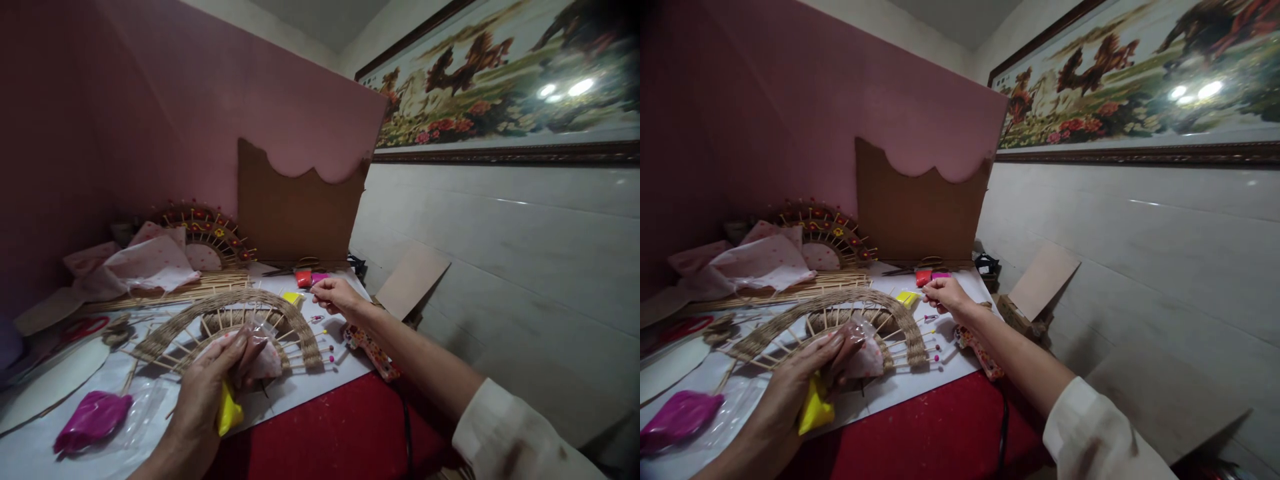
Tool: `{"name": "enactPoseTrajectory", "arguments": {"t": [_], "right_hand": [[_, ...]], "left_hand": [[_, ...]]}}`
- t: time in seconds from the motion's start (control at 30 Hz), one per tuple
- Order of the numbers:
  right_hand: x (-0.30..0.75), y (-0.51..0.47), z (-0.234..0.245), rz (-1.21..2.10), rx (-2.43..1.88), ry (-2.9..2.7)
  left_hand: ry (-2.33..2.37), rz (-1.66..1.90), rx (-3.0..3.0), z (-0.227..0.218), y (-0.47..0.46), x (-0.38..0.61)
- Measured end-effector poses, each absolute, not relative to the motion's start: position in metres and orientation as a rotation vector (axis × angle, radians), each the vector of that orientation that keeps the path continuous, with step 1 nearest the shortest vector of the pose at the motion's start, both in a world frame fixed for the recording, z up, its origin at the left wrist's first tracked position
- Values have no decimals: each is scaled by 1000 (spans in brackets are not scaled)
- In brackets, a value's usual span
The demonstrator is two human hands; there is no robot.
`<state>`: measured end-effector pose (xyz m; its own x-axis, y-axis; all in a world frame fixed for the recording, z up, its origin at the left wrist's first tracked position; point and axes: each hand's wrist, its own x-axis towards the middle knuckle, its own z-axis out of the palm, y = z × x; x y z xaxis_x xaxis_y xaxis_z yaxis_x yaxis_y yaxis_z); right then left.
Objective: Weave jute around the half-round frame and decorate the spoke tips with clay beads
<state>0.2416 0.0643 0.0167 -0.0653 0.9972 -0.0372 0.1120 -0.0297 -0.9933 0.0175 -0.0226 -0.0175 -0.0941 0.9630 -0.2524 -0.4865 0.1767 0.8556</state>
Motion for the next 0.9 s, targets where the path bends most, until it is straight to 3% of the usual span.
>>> {"name": "enactPoseTrajectory", "arguments": {"t": [0.9], "right_hand": [[226, 76, 17, 1272, -1331, -1344]], "left_hand": [[983, 1344, 625, -21, -21, 16]]}}
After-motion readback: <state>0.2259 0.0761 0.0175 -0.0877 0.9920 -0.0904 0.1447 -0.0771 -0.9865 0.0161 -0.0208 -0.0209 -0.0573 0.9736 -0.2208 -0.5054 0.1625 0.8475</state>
